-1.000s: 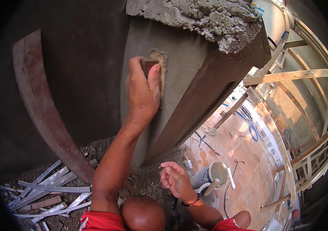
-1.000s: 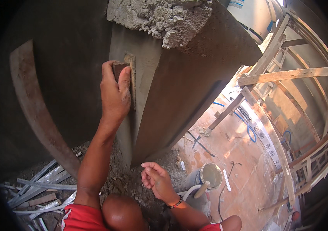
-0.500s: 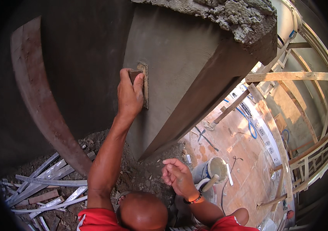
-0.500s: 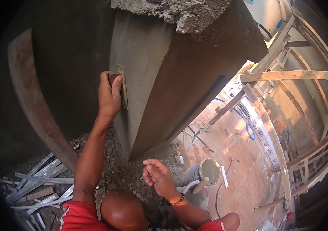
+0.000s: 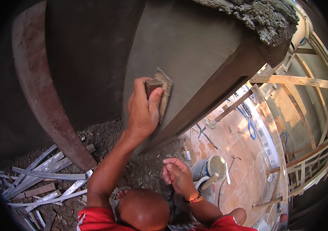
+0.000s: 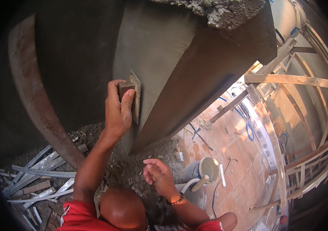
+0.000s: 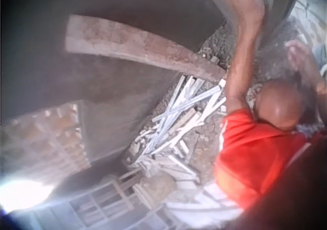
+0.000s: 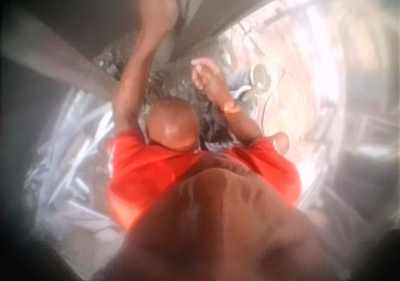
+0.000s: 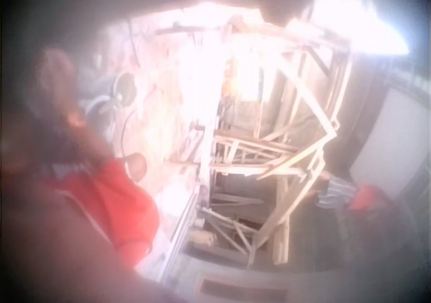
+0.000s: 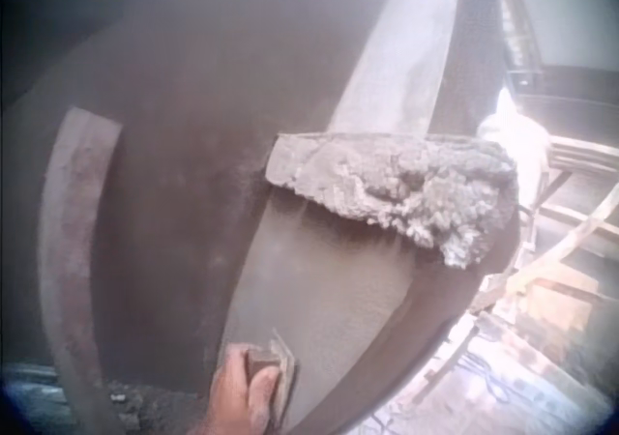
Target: The person scoops wet plaster from a bucket using a trowel and applies it to a vertical wall surface. They repeatedly smooth and level the plaster with the trowel, working on different sections of the wall.
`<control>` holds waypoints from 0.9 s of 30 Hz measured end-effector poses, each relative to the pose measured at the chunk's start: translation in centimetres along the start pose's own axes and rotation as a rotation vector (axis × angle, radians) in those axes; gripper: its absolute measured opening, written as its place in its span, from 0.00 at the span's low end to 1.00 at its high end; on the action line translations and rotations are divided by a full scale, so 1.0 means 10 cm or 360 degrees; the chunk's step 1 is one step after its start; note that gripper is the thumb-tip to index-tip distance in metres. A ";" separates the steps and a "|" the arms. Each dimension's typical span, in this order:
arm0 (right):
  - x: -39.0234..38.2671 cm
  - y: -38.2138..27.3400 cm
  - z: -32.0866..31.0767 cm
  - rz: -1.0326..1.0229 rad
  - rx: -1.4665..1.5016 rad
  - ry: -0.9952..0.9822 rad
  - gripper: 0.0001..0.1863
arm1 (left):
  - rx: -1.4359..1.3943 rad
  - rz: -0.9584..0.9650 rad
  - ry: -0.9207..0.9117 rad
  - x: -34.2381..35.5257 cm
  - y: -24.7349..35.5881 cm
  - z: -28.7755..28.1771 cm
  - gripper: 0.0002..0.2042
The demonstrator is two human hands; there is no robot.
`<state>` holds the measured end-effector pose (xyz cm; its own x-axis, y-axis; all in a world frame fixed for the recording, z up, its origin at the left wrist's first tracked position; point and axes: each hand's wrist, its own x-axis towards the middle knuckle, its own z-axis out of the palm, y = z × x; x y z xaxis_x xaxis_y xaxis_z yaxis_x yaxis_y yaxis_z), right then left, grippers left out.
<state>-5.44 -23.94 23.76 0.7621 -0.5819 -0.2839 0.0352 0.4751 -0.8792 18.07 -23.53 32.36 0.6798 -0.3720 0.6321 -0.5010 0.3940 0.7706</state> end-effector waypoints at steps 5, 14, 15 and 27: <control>0.03 0.02 0.01 0.0024 -0.0084 0.0089 0.09 | 0.0134 0.0783 -0.0035 -0.09 0.20 0.20 0.17; 0.06 -0.07 -0.12 -0.0140 0.0042 -0.0023 0.11 | -0.0849 -0.0128 -0.0210 -0.18 0.27 -0.44 0.14; 0.08 -0.13 -0.13 -0.0170 0.0144 -0.0117 0.12 | -0.0982 -0.0260 -0.0293 -0.32 0.30 -0.49 0.14; 0.13 -0.66 0.30 -0.0798 -0.0212 -0.0541 0.25 | -0.0822 0.0392 -0.1449 -0.42 0.61 -0.22 0.19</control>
<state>-2.76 -25.87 30.37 0.8377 -0.4598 0.2948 0.3783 0.0991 -0.9204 13.36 -17.75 34.26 -0.1703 -0.6360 0.7526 -0.1378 0.7717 0.6209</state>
